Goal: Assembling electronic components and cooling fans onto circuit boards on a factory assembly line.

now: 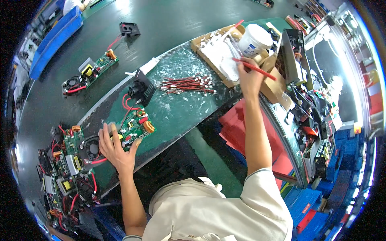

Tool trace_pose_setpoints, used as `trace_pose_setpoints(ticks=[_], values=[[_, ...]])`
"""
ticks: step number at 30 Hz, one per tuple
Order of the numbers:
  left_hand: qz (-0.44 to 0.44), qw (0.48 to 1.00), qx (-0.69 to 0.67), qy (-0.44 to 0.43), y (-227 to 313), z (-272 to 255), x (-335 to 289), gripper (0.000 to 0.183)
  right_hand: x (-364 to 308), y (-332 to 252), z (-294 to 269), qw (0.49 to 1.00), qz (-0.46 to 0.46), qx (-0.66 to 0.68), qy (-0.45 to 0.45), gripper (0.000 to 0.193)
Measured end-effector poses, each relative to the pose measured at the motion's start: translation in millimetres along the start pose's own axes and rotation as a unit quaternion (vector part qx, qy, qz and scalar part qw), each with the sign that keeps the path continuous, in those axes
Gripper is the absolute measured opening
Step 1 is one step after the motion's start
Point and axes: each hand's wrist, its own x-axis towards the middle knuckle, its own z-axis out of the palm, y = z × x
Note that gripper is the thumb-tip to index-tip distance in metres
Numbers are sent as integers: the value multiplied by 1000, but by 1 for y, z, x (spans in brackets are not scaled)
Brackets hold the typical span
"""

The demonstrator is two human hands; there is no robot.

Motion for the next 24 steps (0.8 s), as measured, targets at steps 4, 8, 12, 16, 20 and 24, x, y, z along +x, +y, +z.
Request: trace_pose_setpoints(ticks=[4,8,12,16,20,24], values=[[7,999,-27,-26,1,3,0,89,-26,-65,-27,984,-28,166,-61,23],[-5,994,-96,-50,3,-9,4,99,-79,-117,-28,936,-25,275,-218,21],[-14,993,-90,-79,2,-16,-10,104,-143,-162,-10,900,-51,257,-348,21],[6,995,-89,-31,1,-2,-19,107,-164,-163,2,880,-156,242,-379,19],[-4,995,-101,1,-1,2,-23,111,-176,-165,11,880,-276,180,-343,18],[-9,995,-103,-1,-2,3,-25,111,-181,-168,12,873,-323,137,-340,18]])
